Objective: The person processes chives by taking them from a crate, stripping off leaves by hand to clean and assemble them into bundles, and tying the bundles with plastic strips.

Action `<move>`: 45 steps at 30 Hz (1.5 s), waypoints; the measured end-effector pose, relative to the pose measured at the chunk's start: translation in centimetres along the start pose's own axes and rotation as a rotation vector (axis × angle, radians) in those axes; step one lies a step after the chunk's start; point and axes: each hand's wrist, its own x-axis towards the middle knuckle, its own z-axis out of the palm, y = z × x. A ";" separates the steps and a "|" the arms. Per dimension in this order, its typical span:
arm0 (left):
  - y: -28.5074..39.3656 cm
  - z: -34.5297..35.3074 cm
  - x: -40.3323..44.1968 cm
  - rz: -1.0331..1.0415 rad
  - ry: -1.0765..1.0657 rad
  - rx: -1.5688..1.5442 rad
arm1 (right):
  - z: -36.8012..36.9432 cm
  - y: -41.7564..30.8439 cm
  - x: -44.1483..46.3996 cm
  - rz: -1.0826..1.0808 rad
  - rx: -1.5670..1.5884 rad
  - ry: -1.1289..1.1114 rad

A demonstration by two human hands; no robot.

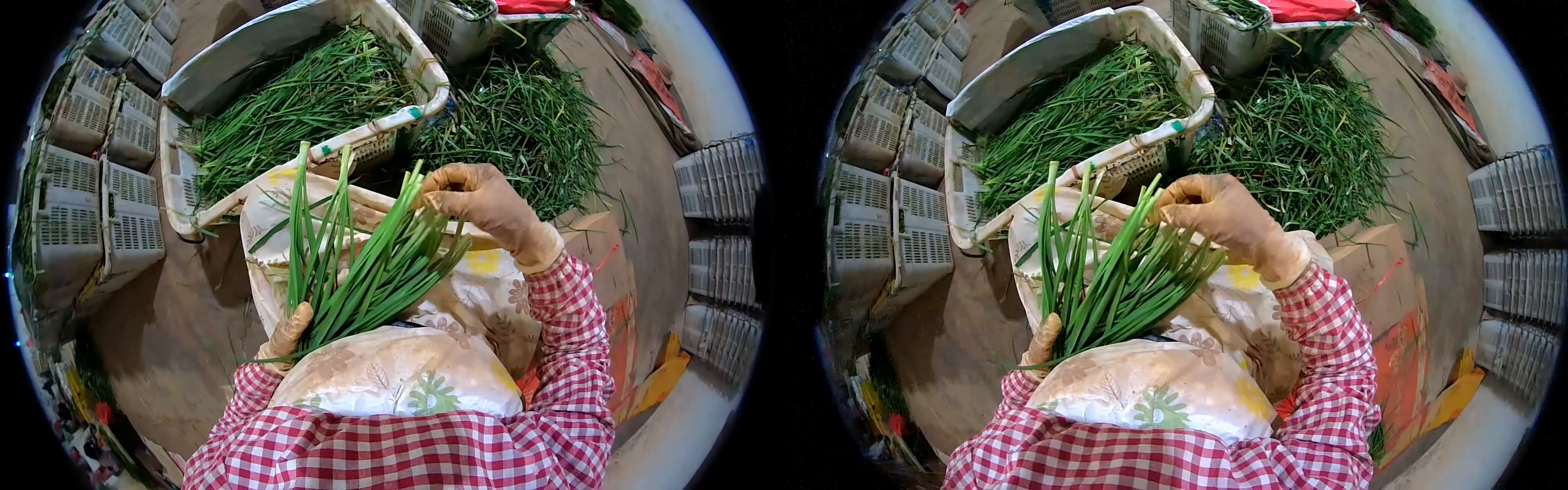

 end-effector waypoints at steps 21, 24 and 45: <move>-2.9 -3.4 -1.1 0.125 0.095 -0.185 | -9.1 0.8 1.3 -0.987 -1.469 0.844; -3.2 -3.7 -0.9 0.173 0.076 -0.221 | -12.6 0.1 -1.5 -0.245 -1.444 1.170; 6.9 6.6 4.5 0.295 -0.432 1.627 | 5.9 10.2 5.9 -0.369 1.371 -0.405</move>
